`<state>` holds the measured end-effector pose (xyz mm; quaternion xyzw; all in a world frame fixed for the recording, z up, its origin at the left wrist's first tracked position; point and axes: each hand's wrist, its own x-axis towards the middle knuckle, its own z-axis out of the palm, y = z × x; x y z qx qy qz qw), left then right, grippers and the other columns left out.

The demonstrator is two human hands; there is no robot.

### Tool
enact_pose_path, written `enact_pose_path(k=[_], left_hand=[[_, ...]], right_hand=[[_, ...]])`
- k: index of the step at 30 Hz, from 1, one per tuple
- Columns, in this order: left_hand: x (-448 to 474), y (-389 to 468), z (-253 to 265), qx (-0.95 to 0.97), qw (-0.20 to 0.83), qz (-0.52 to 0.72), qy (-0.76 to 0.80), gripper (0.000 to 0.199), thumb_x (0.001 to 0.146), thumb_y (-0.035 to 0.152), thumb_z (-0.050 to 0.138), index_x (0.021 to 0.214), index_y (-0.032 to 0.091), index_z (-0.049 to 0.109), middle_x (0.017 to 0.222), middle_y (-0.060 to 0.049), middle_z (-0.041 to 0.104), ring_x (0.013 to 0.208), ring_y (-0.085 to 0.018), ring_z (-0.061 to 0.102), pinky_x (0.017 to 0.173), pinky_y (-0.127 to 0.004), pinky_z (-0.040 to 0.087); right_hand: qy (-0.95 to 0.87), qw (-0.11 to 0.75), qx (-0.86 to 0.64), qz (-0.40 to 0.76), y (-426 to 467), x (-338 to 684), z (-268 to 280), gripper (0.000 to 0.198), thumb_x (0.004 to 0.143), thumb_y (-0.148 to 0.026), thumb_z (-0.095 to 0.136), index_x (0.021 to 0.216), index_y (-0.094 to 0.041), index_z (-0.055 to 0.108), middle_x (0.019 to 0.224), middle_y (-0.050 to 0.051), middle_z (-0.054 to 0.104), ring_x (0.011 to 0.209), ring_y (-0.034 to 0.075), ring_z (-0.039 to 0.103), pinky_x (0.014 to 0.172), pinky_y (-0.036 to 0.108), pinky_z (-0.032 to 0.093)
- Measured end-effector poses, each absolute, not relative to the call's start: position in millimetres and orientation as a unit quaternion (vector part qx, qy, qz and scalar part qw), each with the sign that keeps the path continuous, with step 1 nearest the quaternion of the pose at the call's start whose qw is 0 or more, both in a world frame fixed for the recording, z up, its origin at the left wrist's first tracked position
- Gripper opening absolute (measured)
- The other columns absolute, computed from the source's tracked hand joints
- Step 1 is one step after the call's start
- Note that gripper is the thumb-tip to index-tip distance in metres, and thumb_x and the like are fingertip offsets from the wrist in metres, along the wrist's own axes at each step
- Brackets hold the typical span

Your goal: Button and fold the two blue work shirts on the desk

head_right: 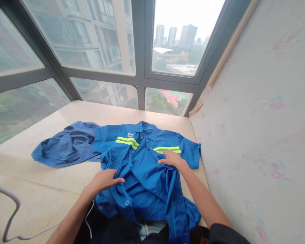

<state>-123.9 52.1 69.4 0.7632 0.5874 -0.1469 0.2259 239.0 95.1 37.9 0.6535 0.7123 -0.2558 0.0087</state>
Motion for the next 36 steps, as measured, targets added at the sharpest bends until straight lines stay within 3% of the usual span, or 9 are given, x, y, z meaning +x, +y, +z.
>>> enact_pose_path(k=[6, 13, 19, 21, 25, 27, 29, 31, 36], left_hand=[[-95, 67, 49, 0.759, 0.180, -0.033, 0.624, 0.047, 0.089, 0.050, 0.048, 0.118, 0.016, 0.060, 0.106, -0.015, 0.070, 0.102, -0.031, 0.066, 0.080, -0.036, 0.048], [-87, 71, 31, 0.750, 0.223, -0.014, 0.622, 0.023, 0.084, 0.024, 0.042, 0.075, 0.019, 0.062, 0.085, -0.012, 0.071, 0.085, -0.027, 0.067, 0.070, -0.032, 0.045], [-91, 89, 43, 0.604, 0.506, 0.222, 0.574, 0.017, 0.073, 0.033, 0.049, 0.062, 0.020, 0.049, 0.053, 0.000, 0.054, 0.051, -0.014, 0.054, 0.054, -0.025, 0.041], [-85, 99, 54, 0.493, 0.605, 0.309, 0.544, 0.020, 0.071, 0.039, 0.050, 0.064, 0.020, 0.046, 0.051, 0.003, 0.050, 0.044, -0.011, 0.048, 0.049, -0.023, 0.040], [-56, 107, 65, 0.444, 0.634, 0.360, 0.521, 0.024, 0.073, 0.043, 0.045, 0.063, 0.020, 0.043, 0.049, 0.005, 0.047, 0.040, -0.007, 0.044, 0.044, -0.018, 0.035], [-43, 101, 60, 0.468, 0.658, 0.298, 0.510, 0.019, 0.067, 0.037, 0.054, 0.064, 0.019, 0.050, 0.050, 0.004, 0.053, 0.040, -0.009, 0.049, 0.042, -0.018, 0.035], [-39, 93, 51, 0.530, 0.678, 0.158, 0.484, 0.014, 0.062, 0.030, 0.062, 0.064, 0.017, 0.056, 0.052, 0.001, 0.059, 0.042, -0.012, 0.055, 0.042, -0.020, 0.038], [-49, 86, 43, 0.610, 0.640, 0.026, 0.467, 0.014, 0.066, 0.030, 0.062, 0.068, 0.016, 0.060, 0.059, -0.001, 0.065, 0.047, -0.014, 0.060, 0.045, -0.021, 0.041], [-88, 85, 37, 0.727, 0.359, 0.109, 0.576, 0.025, 0.086, 0.030, 0.046, 0.097, 0.016, 0.065, 0.088, -0.007, 0.072, 0.080, -0.020, 0.068, 0.073, -0.030, 0.052]], right_hand=[[0.675, 0.041, 0.693, -0.252, 72, 259, 40, 0.042, 0.080, -0.051, 0.061, 0.103, -0.017, 0.070, 0.103, 0.013, 0.072, 0.097, 0.030, 0.065, 0.075, 0.033, 0.046], [0.663, -0.123, 0.649, -0.351, 48, 286, 46, 0.034, 0.078, -0.048, 0.055, 0.061, -0.019, 0.056, 0.066, 0.000, 0.058, 0.065, 0.015, 0.052, 0.060, 0.026, 0.036], [0.611, -0.176, 0.637, -0.436, 56, 286, 70, 0.045, 0.069, -0.053, 0.065, 0.053, -0.020, 0.038, 0.052, -0.007, 0.036, 0.054, 0.009, 0.033, 0.051, 0.024, 0.024], [0.558, -0.230, 0.644, -0.470, 68, 271, 83, 0.045, 0.067, -0.055, 0.068, 0.057, -0.020, 0.042, 0.051, -0.008, 0.034, 0.051, 0.008, 0.030, 0.047, 0.023, 0.022], [0.424, -0.475, 0.646, -0.421, 88, 216, 102, 0.038, 0.071, -0.055, 0.067, 0.074, -0.020, 0.051, 0.057, -0.007, 0.046, 0.051, 0.008, 0.041, 0.046, 0.020, 0.033], [0.436, -0.425, 0.588, -0.533, 89, 188, 103, 0.038, 0.070, -0.052, 0.070, 0.085, -0.020, 0.055, 0.067, -0.005, 0.056, 0.054, 0.010, 0.051, 0.046, 0.020, 0.040], [0.504, -0.241, 0.494, -0.666, 84, 171, 97, 0.040, 0.071, -0.045, 0.074, 0.098, -0.019, 0.059, 0.080, 0.000, 0.064, 0.063, 0.014, 0.063, 0.051, 0.023, 0.049], [0.554, -0.137, 0.466, -0.676, 80, 171, 86, 0.041, 0.073, -0.039, 0.074, 0.105, -0.018, 0.060, 0.083, 0.002, 0.067, 0.068, 0.017, 0.068, 0.053, 0.025, 0.053], [0.590, -0.233, 0.630, -0.448, 105, 208, 57, 0.026, 0.085, -0.024, 0.054, 0.110, -0.017, 0.061, 0.091, 0.006, 0.071, 0.077, 0.017, 0.069, 0.063, 0.025, 0.056]])
